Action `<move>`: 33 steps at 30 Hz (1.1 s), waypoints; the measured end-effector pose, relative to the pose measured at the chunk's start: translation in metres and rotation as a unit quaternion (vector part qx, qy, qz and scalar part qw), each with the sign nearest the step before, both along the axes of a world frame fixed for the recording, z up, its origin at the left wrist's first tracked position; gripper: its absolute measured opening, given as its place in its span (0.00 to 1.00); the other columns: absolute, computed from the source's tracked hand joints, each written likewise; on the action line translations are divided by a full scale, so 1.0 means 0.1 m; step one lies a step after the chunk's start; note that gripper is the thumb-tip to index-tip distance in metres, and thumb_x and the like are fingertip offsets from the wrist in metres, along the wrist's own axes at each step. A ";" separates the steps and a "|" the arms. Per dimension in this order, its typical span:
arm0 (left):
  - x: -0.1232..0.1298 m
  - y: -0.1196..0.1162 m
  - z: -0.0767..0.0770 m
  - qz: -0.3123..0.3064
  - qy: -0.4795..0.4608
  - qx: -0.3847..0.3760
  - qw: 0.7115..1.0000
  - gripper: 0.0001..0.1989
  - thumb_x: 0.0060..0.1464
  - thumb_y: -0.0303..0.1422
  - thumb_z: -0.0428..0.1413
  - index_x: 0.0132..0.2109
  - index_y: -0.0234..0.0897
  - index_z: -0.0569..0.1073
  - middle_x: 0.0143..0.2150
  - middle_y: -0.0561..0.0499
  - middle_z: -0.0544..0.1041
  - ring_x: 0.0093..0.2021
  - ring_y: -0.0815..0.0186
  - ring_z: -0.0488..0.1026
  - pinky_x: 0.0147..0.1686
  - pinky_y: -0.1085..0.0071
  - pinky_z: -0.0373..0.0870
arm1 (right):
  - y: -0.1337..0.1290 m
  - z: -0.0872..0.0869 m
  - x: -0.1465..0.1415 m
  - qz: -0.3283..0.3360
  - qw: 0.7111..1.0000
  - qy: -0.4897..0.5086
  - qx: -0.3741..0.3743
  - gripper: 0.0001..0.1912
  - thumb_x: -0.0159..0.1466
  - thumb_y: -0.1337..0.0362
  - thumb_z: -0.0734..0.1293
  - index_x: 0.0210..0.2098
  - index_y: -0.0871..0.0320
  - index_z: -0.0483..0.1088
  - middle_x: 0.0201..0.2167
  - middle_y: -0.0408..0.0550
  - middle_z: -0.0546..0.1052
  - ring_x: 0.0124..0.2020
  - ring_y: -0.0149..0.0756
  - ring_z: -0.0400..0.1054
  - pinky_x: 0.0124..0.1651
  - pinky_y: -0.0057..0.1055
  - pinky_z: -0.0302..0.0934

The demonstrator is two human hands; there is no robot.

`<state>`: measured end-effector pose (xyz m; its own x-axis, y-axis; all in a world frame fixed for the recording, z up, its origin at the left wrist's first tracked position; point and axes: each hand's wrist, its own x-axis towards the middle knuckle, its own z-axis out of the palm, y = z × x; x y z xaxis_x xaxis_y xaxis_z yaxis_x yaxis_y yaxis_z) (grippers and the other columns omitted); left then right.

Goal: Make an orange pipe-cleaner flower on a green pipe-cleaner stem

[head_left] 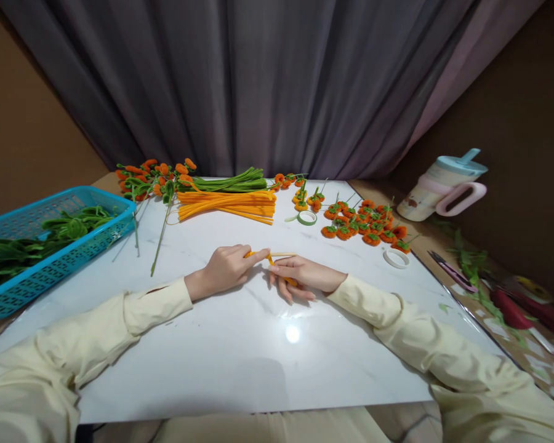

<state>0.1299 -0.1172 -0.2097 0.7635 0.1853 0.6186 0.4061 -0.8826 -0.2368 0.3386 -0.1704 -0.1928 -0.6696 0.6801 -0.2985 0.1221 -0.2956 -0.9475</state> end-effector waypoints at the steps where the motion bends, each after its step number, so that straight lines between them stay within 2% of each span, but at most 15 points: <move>1: 0.00 0.00 -0.01 0.007 0.002 -0.005 1.000 0.16 0.55 0.25 0.44 0.48 0.38 0.70 0.23 0.53 0.67 0.21 0.68 0.64 0.21 0.74 0.55 | 0.00 0.00 0.00 0.000 1.000 -0.001 0.000 0.15 0.65 0.55 0.58 0.32 0.63 0.63 0.14 0.41 0.72 0.05 0.20 0.51 0.08 0.18 0.41; 8: 0.02 0.00 -0.03 0.043 0.040 0.005 0.998 0.13 0.57 0.29 0.46 0.46 0.39 0.71 0.22 0.53 0.67 0.19 0.68 0.65 0.18 0.74 0.51 | 0.01 -0.01 0.01 0.017 1.000 -0.006 0.011 0.13 0.65 0.58 0.59 0.33 0.64 0.63 0.14 0.39 0.71 0.05 0.19 0.51 0.09 0.18 0.43; 15: 0.03 -0.02 -0.02 0.039 0.069 0.038 0.996 0.12 0.56 0.28 0.46 0.45 0.38 0.71 0.20 0.52 0.67 0.19 0.67 0.65 0.17 0.73 0.48 | 0.01 0.01 0.02 0.024 1.000 -0.002 0.012 0.14 0.65 0.58 0.59 0.33 0.65 0.65 0.15 0.40 0.71 0.06 0.18 0.51 0.09 0.17 0.44; 22: 0.03 -0.03 0.00 0.002 0.091 0.019 0.996 0.10 0.58 0.30 0.45 0.42 0.38 0.71 0.20 0.53 0.66 0.18 0.69 0.64 0.18 0.74 0.52 | 0.03 0.01 0.05 0.015 0.999 0.017 -0.031 0.14 0.62 0.60 0.62 0.30 0.67 0.68 0.14 0.42 0.72 0.05 0.18 0.51 0.08 0.17 0.42; 28: 0.01 -0.01 -0.01 -0.038 0.103 0.044 0.993 0.12 0.54 0.29 0.47 0.46 0.40 0.69 0.20 0.54 0.66 0.18 0.69 0.64 0.17 0.73 0.51 | 0.07 0.01 0.12 0.012 0.995 0.037 -0.089 0.13 0.60 0.62 0.63 0.26 0.67 0.68 0.12 0.43 0.72 0.03 0.20 0.49 0.04 0.18 0.41; 33: 0.00 -0.02 0.01 -0.076 0.095 0.044 0.992 0.13 0.55 0.31 0.47 0.47 0.42 0.68 0.20 0.55 0.65 0.17 0.69 0.62 0.16 0.72 0.49 | 0.10 0.01 0.17 0.019 0.994 0.044 -0.100 0.13 0.60 0.63 0.62 0.24 0.67 0.68 0.11 0.44 0.71 0.03 0.21 0.48 0.03 0.18 0.40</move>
<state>0.1294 -0.1189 -0.2090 0.8826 0.0104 0.4701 0.2108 -0.9024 -0.3758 0.3555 -0.1602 -0.1916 -0.7238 0.5864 -0.3638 0.0554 -0.4761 -0.8777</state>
